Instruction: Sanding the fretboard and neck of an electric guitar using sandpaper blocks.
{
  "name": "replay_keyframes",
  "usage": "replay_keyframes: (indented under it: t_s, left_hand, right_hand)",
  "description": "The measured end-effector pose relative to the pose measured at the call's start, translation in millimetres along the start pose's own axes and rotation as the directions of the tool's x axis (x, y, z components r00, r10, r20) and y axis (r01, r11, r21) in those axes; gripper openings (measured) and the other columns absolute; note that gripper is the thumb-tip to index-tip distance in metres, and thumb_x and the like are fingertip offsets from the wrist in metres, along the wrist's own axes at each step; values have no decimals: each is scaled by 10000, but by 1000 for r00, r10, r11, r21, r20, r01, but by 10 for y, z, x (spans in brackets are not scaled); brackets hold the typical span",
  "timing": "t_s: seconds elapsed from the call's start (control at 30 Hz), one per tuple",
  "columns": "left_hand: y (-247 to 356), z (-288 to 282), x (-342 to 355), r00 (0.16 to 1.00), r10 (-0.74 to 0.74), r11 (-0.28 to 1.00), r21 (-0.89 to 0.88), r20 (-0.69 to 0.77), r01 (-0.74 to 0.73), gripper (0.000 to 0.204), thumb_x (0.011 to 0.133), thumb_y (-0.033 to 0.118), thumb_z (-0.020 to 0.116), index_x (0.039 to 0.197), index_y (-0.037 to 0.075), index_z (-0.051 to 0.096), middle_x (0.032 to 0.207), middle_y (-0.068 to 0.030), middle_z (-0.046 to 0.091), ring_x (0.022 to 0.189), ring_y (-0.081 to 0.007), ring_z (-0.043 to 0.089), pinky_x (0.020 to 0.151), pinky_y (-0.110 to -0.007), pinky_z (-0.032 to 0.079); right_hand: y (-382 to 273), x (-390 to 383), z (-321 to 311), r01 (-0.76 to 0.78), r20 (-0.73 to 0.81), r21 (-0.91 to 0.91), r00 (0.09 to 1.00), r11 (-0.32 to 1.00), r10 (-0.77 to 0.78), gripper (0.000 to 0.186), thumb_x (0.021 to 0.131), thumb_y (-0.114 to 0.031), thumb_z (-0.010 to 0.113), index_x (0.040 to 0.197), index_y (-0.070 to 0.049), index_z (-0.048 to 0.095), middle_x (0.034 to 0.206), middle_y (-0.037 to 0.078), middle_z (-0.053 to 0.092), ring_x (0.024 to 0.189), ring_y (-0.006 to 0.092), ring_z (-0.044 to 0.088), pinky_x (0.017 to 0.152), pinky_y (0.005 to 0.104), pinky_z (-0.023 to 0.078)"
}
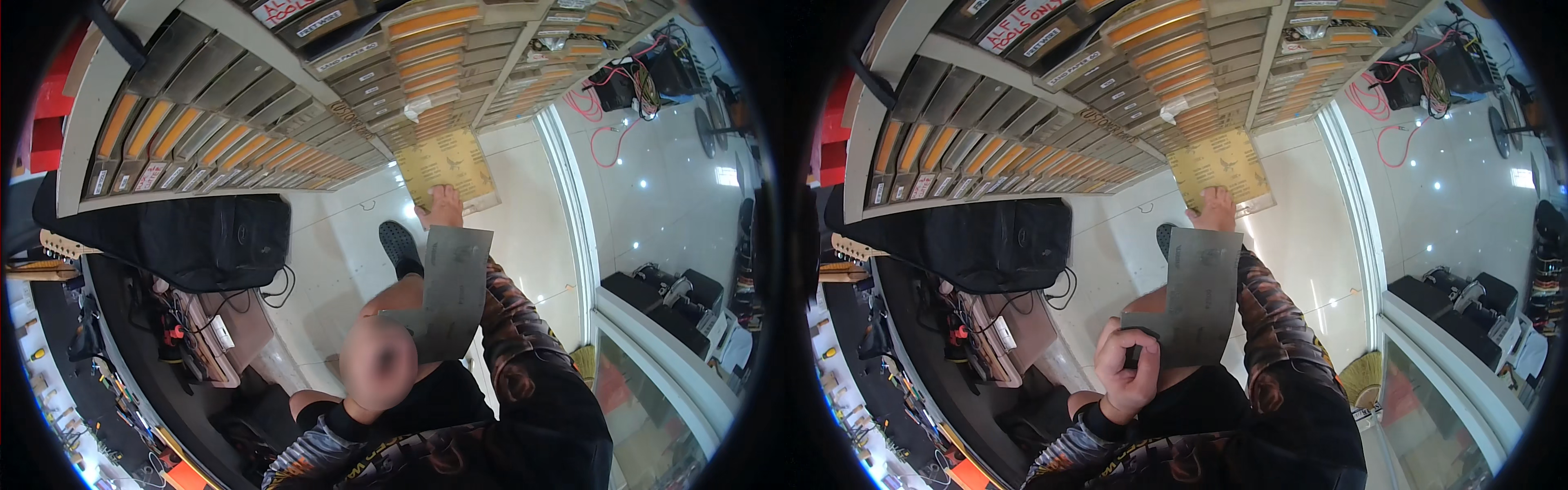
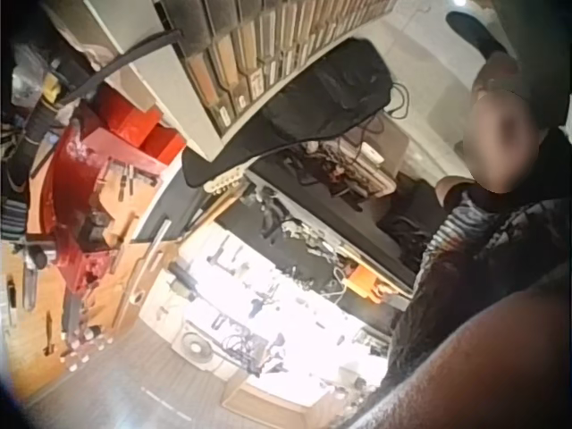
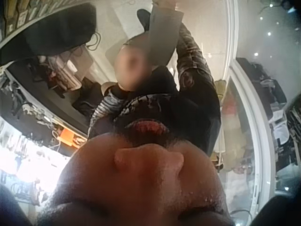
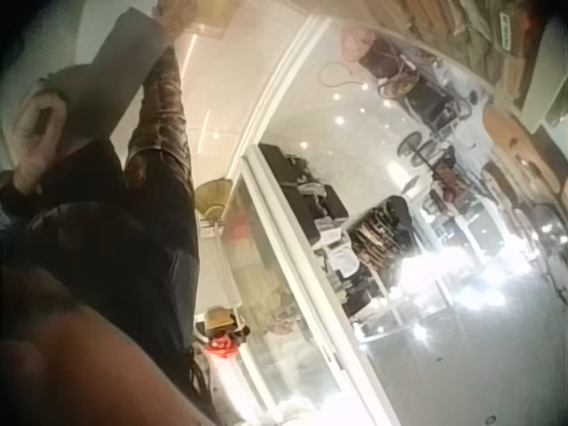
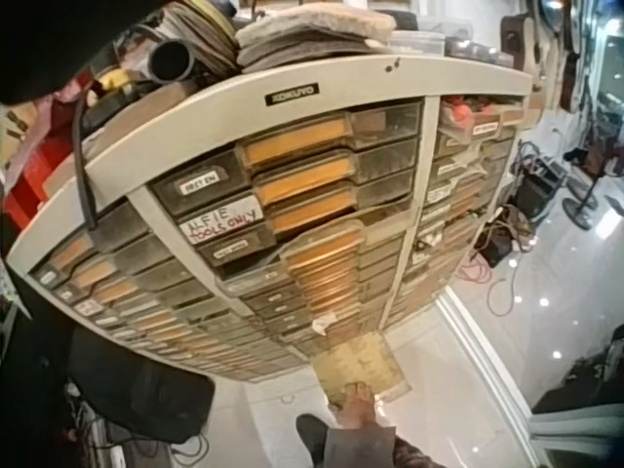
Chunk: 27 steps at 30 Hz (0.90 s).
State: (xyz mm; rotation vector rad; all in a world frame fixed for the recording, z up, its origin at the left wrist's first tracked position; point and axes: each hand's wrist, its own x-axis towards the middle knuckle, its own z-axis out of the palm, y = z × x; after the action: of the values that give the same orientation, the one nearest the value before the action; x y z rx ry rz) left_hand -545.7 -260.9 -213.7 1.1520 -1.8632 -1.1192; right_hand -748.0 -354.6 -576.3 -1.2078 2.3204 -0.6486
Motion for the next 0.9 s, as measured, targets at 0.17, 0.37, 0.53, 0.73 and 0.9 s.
replay_keyframes:
  t_s: [0.17, 0.37, 0.53, 0.73, 0.9]
  left_hand:
    - [-38, -21, -24, 1000, 13, 1000, 10, 17, -13, 155, 968, -87, 746, 1071, 28, 737, 1049, -121, 688, 947, -255, 667, 872, -349, 522]
    - [-9, 3, -21, 977, -178, 984, -18, -114, 177, 261, 989, -98, 735, 1219, 20, 701, 1252, -124, 633, 1170, -257, 632, 1084, -350, 476]
    - [-36, 35, -44, 981, -157, 987, -40, -114, 154, 274, 996, -102, 730, 1236, 24, 688, 1263, -110, 615, 1198, -247, 616, 1100, -350, 461]
    - [-47, 21, -68, 979, -162, 987, -37, -124, 159, 255, 997, -105, 725, 1213, 22, 678, 1249, -112, 608, 1180, -250, 613, 1095, -354, 462]
    - [-37, 25, -74, 979, -160, 987, -50, -123, 155, 241, 1001, -100, 725, 1204, 19, 674, 1245, -121, 606, 1173, -256, 615, 1089, -357, 464]
  right_hand:
    - [337, 105, -85, 75, 17, -109, 997, 991, -73, 515, 904, -228, 877, 1357, -116, 659, 1390, 146, 609, 1381, 386, 577, 1122, 555, 499]
    - [499, 207, -290, 340, 136, -252, 939, 906, -315, 576, 888, -172, 868, 1421, -126, 654, 1460, 152, 599, 1442, 384, 555, 1187, 544, 471]
    - [510, 392, -432, 547, 248, -215, 832, 809, -497, 656, 857, -209, 930, 1453, -139, 665, 1487, 124, 607, 1485, 354, 545, 1253, 533, 433]
    - [487, 465, -628, 672, 368, -174, 722, 720, -586, 633, 871, -224, 935, 1445, -135, 682, 1484, 107, 604, 1486, 334, 540, 1288, 547, 409]
    - [394, 548, -768, 668, 395, -152, 716, 728, -575, 616, 892, -219, 916, 1451, -126, 677, 1481, 118, 602, 1493, 344, 536, 1290, 548, 407]
